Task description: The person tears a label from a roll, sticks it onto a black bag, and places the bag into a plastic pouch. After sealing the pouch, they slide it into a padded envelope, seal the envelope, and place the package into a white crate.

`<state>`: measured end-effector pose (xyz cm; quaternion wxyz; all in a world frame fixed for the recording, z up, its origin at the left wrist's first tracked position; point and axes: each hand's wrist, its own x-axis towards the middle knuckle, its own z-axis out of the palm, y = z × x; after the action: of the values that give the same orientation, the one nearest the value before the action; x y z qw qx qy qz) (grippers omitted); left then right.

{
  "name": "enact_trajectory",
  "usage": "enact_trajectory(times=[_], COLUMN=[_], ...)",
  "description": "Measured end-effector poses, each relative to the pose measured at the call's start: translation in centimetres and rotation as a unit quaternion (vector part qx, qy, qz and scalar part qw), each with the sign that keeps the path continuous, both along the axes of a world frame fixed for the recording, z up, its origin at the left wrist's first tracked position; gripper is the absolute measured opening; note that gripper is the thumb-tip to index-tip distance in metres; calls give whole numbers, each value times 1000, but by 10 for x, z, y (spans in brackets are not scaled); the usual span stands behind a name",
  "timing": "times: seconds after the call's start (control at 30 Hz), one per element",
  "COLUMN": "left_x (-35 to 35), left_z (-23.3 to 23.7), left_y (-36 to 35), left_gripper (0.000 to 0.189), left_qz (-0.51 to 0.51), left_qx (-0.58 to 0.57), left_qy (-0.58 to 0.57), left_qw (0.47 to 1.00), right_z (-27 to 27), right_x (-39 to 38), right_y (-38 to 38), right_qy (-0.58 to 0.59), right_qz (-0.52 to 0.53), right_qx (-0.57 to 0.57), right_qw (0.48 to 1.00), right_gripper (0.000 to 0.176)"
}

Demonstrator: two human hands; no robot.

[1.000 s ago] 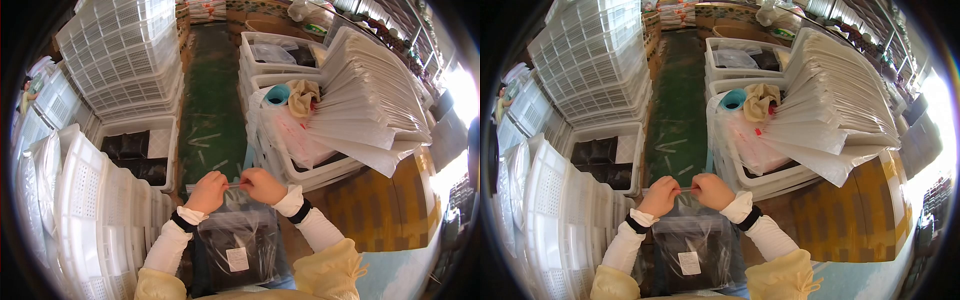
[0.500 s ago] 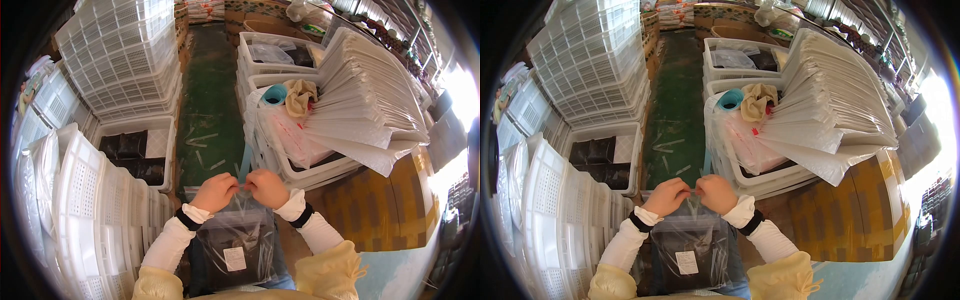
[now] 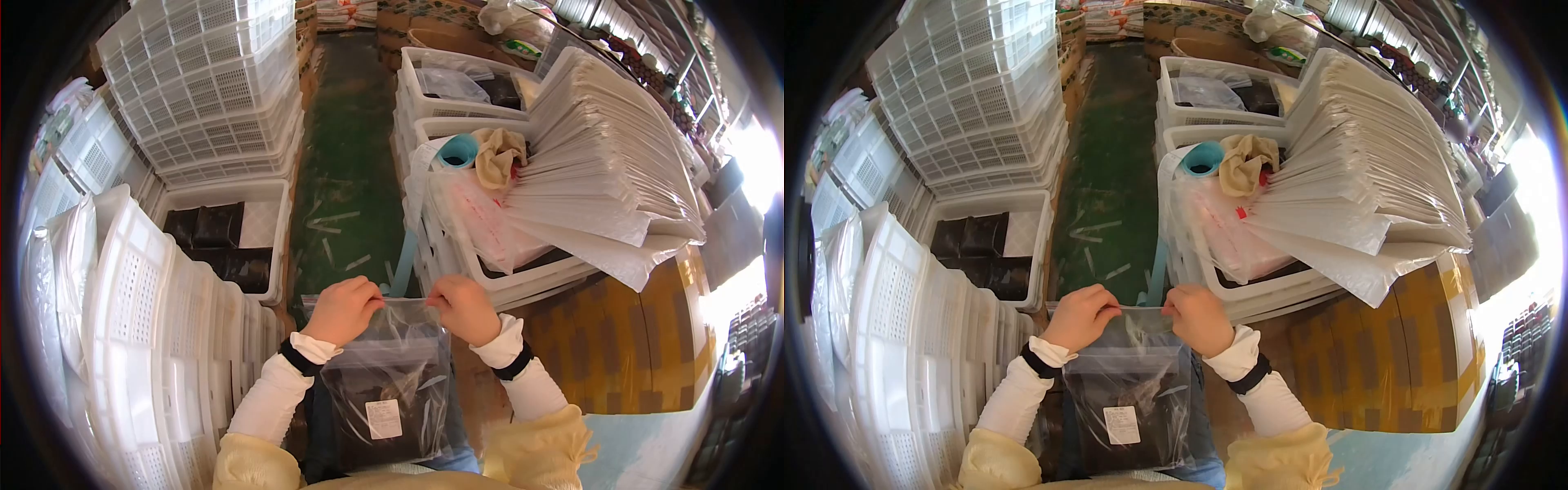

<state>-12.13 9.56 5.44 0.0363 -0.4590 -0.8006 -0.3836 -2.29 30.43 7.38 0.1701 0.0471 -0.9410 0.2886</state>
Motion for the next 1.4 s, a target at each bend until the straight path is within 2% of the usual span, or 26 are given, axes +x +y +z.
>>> enact_trajectory(times=[0.2, 0.3, 0.43, 0.53, 0.7, 0.77, 0.87, 0.97, 1.0, 1.1, 1.13, 1.23, 1.4], left_x=[-3, 8, 54, 85, 123, 132, 135, 132, 132, 138, 142, 147, 146], left_z=[14, 28, 53, 55, 42, 32, 43, 43, 34, 33, 16, 0, -10], left_y=[-37, -62, -83, -100, -114, -115, -109, -83, -75, -40, -38, -36, -35], left_gripper=[15, 12, 9, 7, 10, 11, 16, 25, 36, 43, 46, 45, 48], left_qz=[49, 84, 68, 24, 6, 5, 4, 61, 41, -6, -22, -15, -8], left_qx=[-117, -111, -81, -115, -132, -151, -176, -96, -79, -142, -179, -194, -209], left_qy=[8, -11, 64, 44, 31, 27, -52, 2, -7, 34, 8, 69, 102], left_qw=[992, 990, 992, 992, 991, 988, 983, 993, 996, 989, 984, 978, 972], right_z=[3, 20, 32, 32, 19, 4, -14, -24, -26, -35, -40, -52, -58], right_x=[11, 31, 66, 94, 145, 160, 171, 176, 176, 179, 180, 182, 178], right_y=[1, -7, -18, -22, -39, -44, -47, -50, -51, -53, -52, -49, -44], right_qy=[10, 47, 99, 103, 78, 84, 105, 131, 142, 161, 166, 165, 162], right_qz=[4, 17, 50, 90, 128, 122, 109, 96, 91, 71, 64, 49, 58], right_qx=[-46, -4, 24, 64, 119, 148, 185, 200, 201, 194, 191, 179, 184], right_qw=[999, 999, 994, 989, 982, 978, 971, 966, 965, 965, 965, 969, 968], right_gripper=[5, 6, 12, 18, 25, 26, 26, 25, 26, 25, 25, 25, 26])
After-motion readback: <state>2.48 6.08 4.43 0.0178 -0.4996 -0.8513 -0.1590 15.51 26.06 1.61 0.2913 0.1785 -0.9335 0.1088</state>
